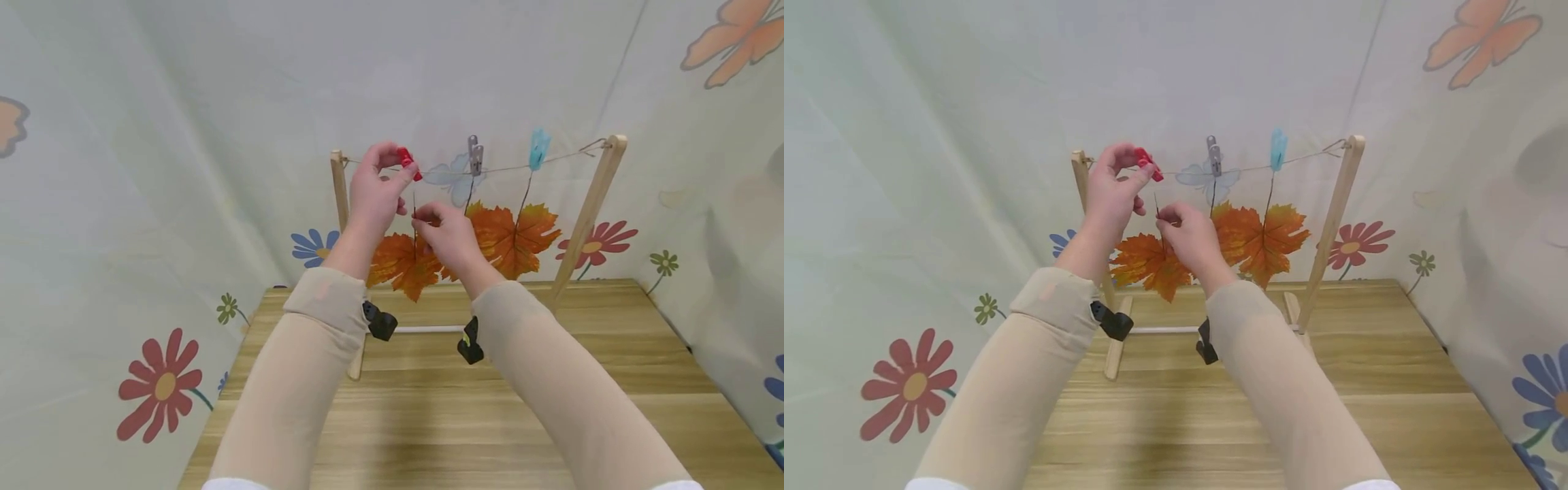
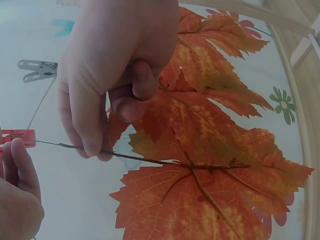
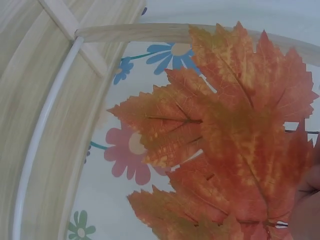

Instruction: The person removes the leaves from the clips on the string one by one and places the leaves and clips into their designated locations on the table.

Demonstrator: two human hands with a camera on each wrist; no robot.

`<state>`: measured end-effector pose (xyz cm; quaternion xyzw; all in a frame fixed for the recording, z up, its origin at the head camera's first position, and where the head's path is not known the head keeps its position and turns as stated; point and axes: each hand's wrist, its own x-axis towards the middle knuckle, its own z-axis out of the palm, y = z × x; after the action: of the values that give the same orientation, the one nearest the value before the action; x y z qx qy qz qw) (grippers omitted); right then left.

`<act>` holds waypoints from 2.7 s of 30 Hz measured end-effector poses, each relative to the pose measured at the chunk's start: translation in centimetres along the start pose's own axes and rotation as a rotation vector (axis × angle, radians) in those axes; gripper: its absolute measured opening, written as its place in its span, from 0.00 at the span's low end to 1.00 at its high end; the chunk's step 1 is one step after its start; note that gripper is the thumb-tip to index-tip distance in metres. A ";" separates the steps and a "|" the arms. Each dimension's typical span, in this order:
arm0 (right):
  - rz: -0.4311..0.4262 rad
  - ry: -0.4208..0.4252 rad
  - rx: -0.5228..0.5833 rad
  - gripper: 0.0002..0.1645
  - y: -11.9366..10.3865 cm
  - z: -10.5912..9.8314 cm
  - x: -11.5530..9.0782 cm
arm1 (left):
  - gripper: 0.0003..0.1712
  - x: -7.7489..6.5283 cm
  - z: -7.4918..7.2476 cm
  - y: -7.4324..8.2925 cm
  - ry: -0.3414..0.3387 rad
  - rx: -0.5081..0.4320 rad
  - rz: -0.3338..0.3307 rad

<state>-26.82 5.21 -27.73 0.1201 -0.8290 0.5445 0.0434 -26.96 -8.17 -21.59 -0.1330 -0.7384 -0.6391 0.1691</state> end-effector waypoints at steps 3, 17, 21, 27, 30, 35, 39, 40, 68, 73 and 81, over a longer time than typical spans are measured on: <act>-0.008 -0.003 -0.009 0.13 0.0 0.0 -0.3 | 0.20 -0.5 -0.1 0.1 -0.013 -0.028 -0.006; -0.036 0.004 -0.023 0.12 0.2 0.0 -0.9 | 0.17 -1.8 -0.1 1.9 0.010 -0.187 0.042; -0.041 0.011 -0.027 0.11 0.3 0.0 -0.9 | 0.18 -1.6 -0.1 1.9 0.016 -0.199 0.052; -0.032 0.009 -0.010 0.12 0.6 0.0 -1.0 | 0.18 -1.5 -0.1 2.0 0.025 -0.132 0.041; -0.024 0.006 -0.001 0.12 0.7 0.0 -1.0 | 0.18 -1.4 -0.1 1.9 0.033 -0.114 0.038; -0.029 0.015 -0.015 0.11 0.8 0.1 -1.0 | 0.18 -1.2 -0.1 1.7 0.037 -0.112 0.034; -0.032 0.013 -0.025 0.10 0.9 0.1 -1.1 | 0.18 -1.0 -0.1 1.6 0.034 -0.097 0.031; -0.029 0.011 -0.023 0.10 0.9 0.1 -1.2 | 0.18 -1.0 -0.1 1.5 0.030 -0.089 0.031; -0.038 -0.008 -0.085 0.12 0.9 0.9 -1.3 | 0.20 1.2 -0.7 -0.1 0.044 0.067 0.006; -0.021 -0.017 -0.039 0.13 1.4 1.4 -1.8 | 0.23 0.5 -1.2 -0.7 0.047 -0.019 -0.034; 0.007 -0.014 0.065 0.12 3.0 2.0 -3.2 | 0.23 -1.5 -1.4 -2.8 0.024 -0.053 -0.058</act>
<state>-24.38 5.04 -31.87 0.1224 -0.8116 0.5704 0.0316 -26.67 -9.91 -24.56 -0.1082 -0.7227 -0.6647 0.1556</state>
